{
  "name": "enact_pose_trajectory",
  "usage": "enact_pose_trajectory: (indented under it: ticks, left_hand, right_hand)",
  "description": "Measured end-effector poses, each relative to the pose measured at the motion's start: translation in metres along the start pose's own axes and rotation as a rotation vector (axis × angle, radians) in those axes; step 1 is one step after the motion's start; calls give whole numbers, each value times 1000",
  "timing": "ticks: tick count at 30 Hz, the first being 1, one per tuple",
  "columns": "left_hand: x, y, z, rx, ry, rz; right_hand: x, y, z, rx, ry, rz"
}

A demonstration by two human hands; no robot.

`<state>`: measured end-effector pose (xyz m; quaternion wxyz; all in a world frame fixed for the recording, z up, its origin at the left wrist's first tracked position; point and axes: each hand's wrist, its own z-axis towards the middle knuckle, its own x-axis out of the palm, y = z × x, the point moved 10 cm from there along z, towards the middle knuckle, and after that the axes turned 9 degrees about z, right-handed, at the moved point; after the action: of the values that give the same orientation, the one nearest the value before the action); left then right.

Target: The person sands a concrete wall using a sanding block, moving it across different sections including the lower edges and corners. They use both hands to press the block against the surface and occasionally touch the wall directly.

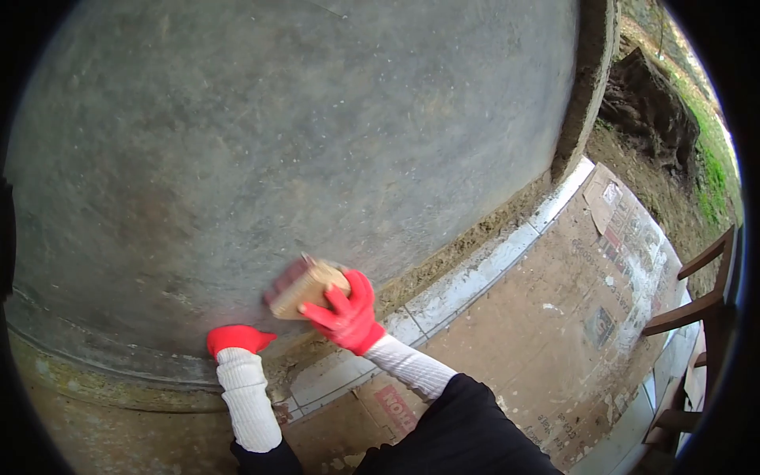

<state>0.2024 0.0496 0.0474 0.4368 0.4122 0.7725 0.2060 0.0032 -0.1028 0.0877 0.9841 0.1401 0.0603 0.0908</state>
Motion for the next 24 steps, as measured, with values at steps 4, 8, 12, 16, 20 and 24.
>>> enact_pose_trajectory:
  ticks: [4,8,12,16,20,24]
  left_hand:
    - [-1,-1,-2,9,0,8]
    - [-3,0,-5,18,-6,3]
    - [-2,0,-5,54,9,-10]
    - [-6,-1,10,39,-172,53]
    - [-7,-2,9,36,-136,65]
    - [-3,-1,10,32,-122,77]
  right_hand:
    - [-12,11,68,61,-91,-77]
    - [-3,-11,-16,-42,-57,-131]
    - [-15,-15,-1,4,37,-17]
    - [-30,-2,73,33,-126,-130]
    - [-20,-25,-6,-62,-65,-189]
    - [-16,-29,-12,4,123,-148]
